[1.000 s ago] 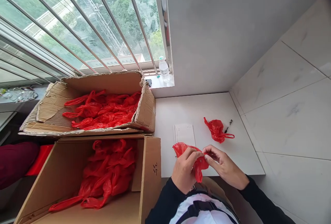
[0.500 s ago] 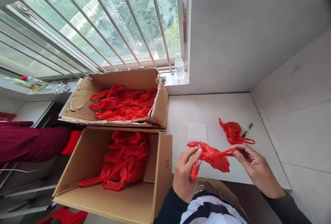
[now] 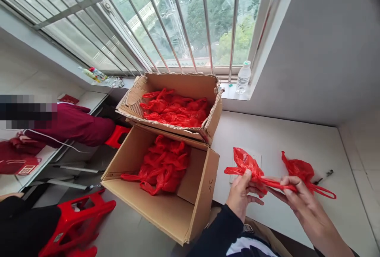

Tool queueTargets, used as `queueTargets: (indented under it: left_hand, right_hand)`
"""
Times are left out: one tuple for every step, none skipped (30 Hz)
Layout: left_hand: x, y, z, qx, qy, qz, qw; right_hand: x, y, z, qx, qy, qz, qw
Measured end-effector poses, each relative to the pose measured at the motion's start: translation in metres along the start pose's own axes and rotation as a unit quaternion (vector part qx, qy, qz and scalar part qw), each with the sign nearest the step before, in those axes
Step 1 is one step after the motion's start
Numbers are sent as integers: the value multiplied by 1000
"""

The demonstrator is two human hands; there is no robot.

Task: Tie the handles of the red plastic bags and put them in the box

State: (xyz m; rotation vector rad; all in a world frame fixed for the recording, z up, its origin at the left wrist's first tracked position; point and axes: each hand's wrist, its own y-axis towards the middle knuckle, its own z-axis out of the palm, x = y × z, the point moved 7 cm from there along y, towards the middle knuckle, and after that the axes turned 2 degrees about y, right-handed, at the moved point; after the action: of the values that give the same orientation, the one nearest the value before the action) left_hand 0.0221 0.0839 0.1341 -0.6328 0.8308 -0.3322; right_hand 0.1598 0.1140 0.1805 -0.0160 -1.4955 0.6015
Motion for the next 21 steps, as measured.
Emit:
queueTargets:
  left_hand:
    - [-1, 1, -1, -10, -12, 11, 1000]
    - [-3, 1, -3, -20, -17, 29, 999]
    - [-7, -1, -4, -26, -17, 47, 998]
    - [-12, -4, -6, -27, -14, 62, 998]
    - [-19, -9, -8, -28, -9, 76, 997]
    - [-27, -16, -11, -31, -5, 92, 995]
    - [-37, -23, -15, -35, -2, 109, 993]
    - [-49, -33, -20, -42, -2, 131, 990]
    - [-62, -44, -26, -53, -4, 157, 986]
    - [-77, -55, -33, -68, -8, 182, 981]
    - [-91, -67, -42, -87, -16, 206, 975]
    - [-104, -78, -52, -110, -26, 224, 968]
    - [-115, -87, -65, -139, -38, 238, 960]
    - [-125, -96, -79, -174, -49, 249, 952]
    - [-133, -102, -94, -211, -58, 257, 942]
    - [-139, -106, -111, -246, -63, 264, 930]
    - [-143, -107, -127, -278, -65, 269, 920]
    - [-144, -105, -144, -304, -65, 269, 912]
    - [-143, -99, -160, -323, -62, 259, 908]
    - [-139, -91, -175, -337, -60, 241, 908]
    - [-132, -81, -189, -347, -57, 214, 912]
  right_hand:
    - [-1, -2, 4, 18, -16, 1, 1000]
    - [-2, -4, 6, 38, -35, 5, 999]
    - [-5, -6, 7, 58, -55, 11, 997]
    - [-7, -9, 7, 75, -73, 17, 994]
    - [-10, -11, 5, 84, -88, 21, 992]
    - [-12, -12, 2, 84, -99, 25, 991]
    - [-13, -13, -2, 77, -105, 28, 991]
    - [-14, -13, -6, 62, -107, 31, 992]
    - [-15, -13, -10, 44, -108, 35, 993]
    - [-15, -12, -13, 29, -109, 38, 993]
    - [-16, -11, -14, 20, -110, 40, 993]
    - [-16, -10, -15, 15, -113, 41, 993]
    - [-17, -9, -14, 13, -116, 42, 992]
    - [-19, -7, -14, 13, -117, 43, 992]
    - [-22, -6, -13, 14, -116, 45, 992]
    - [-26, -5, -12, 16, -112, 49, 992]
    - [-30, -5, -11, 18, -106, 55, 993]
    - [-34, -4, -10, 20, -100, 59, 993]
    - [-39, -4, -9, 23, -96, 63, 993]
    - [-43, -4, -7, 29, -94, 66, 993]
    - [-47, -4, -5, 36, -93, 69, 993]
